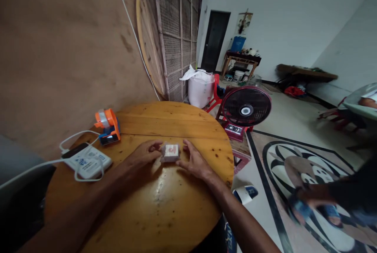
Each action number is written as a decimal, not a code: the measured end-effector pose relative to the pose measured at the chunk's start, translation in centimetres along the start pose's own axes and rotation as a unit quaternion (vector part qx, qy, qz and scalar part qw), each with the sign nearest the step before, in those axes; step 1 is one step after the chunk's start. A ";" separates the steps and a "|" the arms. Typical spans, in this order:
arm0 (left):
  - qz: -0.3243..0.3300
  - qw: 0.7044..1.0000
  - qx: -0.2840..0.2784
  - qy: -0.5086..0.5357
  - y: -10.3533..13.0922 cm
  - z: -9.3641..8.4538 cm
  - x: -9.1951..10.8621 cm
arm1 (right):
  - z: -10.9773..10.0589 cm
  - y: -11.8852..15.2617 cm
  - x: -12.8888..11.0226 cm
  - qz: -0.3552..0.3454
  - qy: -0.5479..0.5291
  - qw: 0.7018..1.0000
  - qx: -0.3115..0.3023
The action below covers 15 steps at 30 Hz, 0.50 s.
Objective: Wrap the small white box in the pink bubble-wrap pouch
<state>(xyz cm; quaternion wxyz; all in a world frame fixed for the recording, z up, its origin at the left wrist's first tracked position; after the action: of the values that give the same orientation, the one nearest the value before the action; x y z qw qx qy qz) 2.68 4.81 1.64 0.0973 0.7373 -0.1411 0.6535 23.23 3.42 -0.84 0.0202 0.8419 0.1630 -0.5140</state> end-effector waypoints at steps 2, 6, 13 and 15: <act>0.007 0.999 -0.036 -0.015 0.3 0.6 0.6 | 0.4 -0.8 -0.2 -0.024 0.036 0.999 -0.011; 0.009 0.999 -0.014 -0.034 0.9 1.1 1.0 | 0.9 -1.1 -1.0 -0.048 0.108 0.993 0.008; 0.001 0.999 -0.021 -0.048 0.7 1.1 0.3 | 1.0 -0.2 -1.9 -0.064 0.153 0.986 0.018; -0.005 0.998 -0.015 -0.063 0.4 0.6 -0.6 | 1.0 -0.1 -1.5 -0.072 0.133 0.988 0.015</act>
<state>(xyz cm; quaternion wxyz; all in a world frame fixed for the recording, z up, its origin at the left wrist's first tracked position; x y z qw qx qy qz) 3.05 4.26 0.99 0.1020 0.7764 -0.1533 0.6028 21.75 2.97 0.00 -0.0516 0.8890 0.2170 -0.3999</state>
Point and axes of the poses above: each hand's wrist, its own y-axis away from the middle knuckle, its own z-axis out of the palm, x = y × z, the point moved 4 cm from there along -y, towards the middle knuckle, and after that the axes turned 2 degrees about y, right-handed, at the moved point
